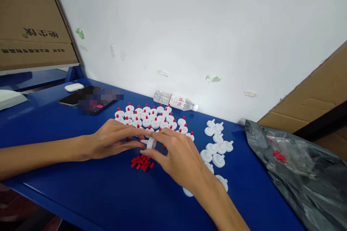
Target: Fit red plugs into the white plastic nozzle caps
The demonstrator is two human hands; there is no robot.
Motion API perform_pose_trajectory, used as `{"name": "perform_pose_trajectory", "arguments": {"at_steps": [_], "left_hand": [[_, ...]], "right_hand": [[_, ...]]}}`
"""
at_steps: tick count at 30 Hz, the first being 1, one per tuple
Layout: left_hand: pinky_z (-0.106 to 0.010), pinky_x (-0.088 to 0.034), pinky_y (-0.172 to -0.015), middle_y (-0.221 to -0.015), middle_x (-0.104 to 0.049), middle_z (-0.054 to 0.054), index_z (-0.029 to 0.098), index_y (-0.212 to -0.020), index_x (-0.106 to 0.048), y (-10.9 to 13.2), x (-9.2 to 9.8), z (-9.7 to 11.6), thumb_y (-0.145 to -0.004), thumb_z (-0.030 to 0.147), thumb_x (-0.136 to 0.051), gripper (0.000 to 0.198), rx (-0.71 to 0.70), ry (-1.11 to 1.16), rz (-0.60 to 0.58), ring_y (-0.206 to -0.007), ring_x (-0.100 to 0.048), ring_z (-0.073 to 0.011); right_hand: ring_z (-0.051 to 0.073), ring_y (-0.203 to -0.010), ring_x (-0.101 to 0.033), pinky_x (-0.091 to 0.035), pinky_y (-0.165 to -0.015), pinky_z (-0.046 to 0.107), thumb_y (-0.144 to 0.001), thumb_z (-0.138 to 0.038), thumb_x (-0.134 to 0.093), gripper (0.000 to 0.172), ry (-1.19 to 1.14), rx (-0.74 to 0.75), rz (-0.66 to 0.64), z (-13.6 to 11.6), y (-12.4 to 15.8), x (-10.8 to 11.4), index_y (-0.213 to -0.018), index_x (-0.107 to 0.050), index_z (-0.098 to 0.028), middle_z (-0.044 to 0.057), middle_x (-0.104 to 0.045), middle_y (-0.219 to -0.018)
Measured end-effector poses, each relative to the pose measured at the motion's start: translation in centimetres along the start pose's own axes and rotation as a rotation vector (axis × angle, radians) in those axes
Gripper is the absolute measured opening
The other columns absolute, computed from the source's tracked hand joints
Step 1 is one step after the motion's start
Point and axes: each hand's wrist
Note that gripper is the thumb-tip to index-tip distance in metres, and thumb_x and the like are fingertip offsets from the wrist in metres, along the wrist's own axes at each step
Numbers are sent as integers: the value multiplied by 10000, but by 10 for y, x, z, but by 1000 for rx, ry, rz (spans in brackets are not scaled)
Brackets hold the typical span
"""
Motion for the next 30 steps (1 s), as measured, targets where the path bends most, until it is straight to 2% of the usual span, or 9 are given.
{"name": "perform_pose_trajectory", "arguments": {"at_steps": [6, 14, 17, 20, 24, 27, 30], "left_hand": [[-208, -449, -504, -807, -749, 0, 170, -1206, -627, 1, -2, 0, -1001, 303, -629, 244, -47, -26, 35, -544, -643, -90], [-202, -514, -536, -892, -757, -43, 148, -1082, -652, 1, 0, 0, -1007, 219, -568, 132, -161, -74, -25, -612, -687, -108], [-206, -490, -518, -817, -743, -29, 152, -1088, -655, -1, 0, 0, -1017, 291, -579, 174, -107, -104, -7, -588, -669, -109], [-221, -438, -485, -717, -703, -7, 152, -1009, -664, -1, -2, -1, -1033, 356, -556, 233, -45, -130, -39, -550, -638, -112], [-246, -366, -454, -660, -657, 0, 140, -889, -637, 1, -4, -2, -1074, 312, -466, 305, -82, -99, -81, -481, -555, -98], [-264, -319, -437, -644, -617, 9, 146, -865, -611, 2, -6, 0, -1088, 322, -422, 341, -42, -40, -88, -453, -490, -93], [-260, -329, -453, -652, -597, 11, 158, -857, -596, 3, -6, 4, -1100, 330, -378, 369, 18, 46, -91, -471, -487, -92]], "right_hand": [[155, -760, -646, -468, -653, 287, -974, -501, -590, 352, 111, 34, 7, -2, 3, 1, -1261, -665, -311, -3, -708, -969], [233, -930, -709, -549, -750, 362, -999, -442, -562, 386, 302, 148, 17, -7, 4, -6, -1290, -641, -201, 63, -722, -1055], [226, -928, -711, -551, -757, 358, -1007, -455, -544, 394, 283, 142, 15, -6, 3, -6, -1301, -636, -210, 65, -720, -1073], [193, -889, -707, -541, -751, 324, -1012, -482, -527, 405, 231, 130, 46, -5, 3, -4, -1323, -626, -242, 48, -721, -1062], [179, -854, -699, -535, -717, 310, -1021, -477, -509, 411, 229, 170, 71, -4, 4, -5, -1334, -620, -233, 55, -714, -1062], [190, -862, -695, -538, -687, 313, -1026, -448, -506, 411, 263, 215, 92, -5, 5, -7, -1362, -595, -229, 67, -705, -1093], [186, -854, -690, -537, -668, 300, -1029, -430, -504, 403, 273, 238, 101, -5, 6, -8, -1370, -585, -232, 69, -702, -1090]]}}
Point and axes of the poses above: each hand's wrist, its own y-axis away from the middle knuckle, its own x-axis out of the back of the hand, z = x × y
